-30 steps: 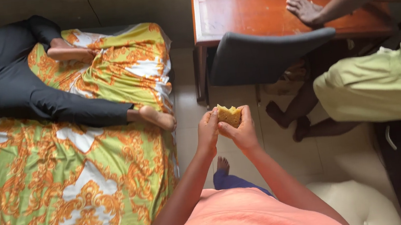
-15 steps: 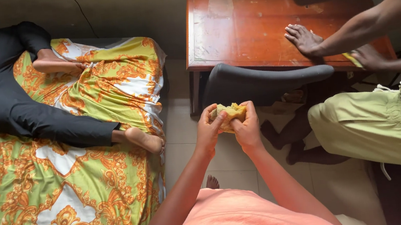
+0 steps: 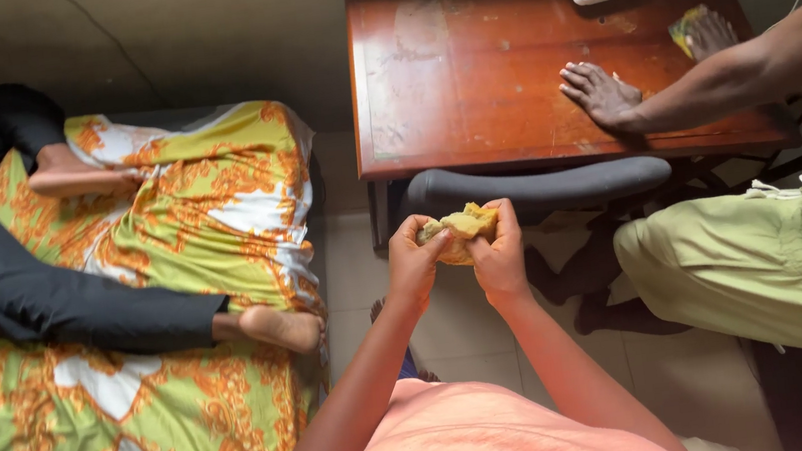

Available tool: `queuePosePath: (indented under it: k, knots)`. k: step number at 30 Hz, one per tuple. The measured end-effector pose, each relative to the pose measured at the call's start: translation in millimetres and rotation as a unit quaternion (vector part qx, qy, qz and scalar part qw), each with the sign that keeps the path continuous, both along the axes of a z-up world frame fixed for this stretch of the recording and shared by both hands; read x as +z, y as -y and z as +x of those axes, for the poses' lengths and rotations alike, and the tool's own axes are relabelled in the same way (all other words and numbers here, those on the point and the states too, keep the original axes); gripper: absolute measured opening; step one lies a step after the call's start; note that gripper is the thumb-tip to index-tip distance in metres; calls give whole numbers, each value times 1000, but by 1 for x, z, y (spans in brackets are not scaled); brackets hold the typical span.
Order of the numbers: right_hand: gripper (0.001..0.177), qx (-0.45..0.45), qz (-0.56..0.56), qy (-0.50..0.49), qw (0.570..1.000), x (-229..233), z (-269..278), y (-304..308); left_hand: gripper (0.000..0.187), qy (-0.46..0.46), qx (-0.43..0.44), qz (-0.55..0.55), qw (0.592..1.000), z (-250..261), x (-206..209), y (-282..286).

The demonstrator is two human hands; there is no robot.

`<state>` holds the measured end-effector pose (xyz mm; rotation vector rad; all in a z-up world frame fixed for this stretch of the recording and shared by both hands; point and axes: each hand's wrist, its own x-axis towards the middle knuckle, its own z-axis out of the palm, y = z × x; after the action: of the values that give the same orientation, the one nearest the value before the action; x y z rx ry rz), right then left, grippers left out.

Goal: Cleaning a wireless router with a cloth and then folding a stack of clothes on a bed.

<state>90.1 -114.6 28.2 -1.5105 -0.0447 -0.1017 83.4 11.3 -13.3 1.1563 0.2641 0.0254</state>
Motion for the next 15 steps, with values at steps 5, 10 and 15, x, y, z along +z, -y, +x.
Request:
queuePosePath:
  k: [5, 10, 15]
  knots:
    - [26, -4, 39, 4, 999, -6, 54, -12, 15, 19, -13, -19, 1000, 57, 9, -17]
    - [29, -5, 53, 1, 999, 3, 104, -35, 17, 42, -9, -36, 998, 111, 8, -38]
    - [32, -14, 50, -35, 998, 7, 135, -50, 17, 37, 12, -17, 999, 150, 6, -53]
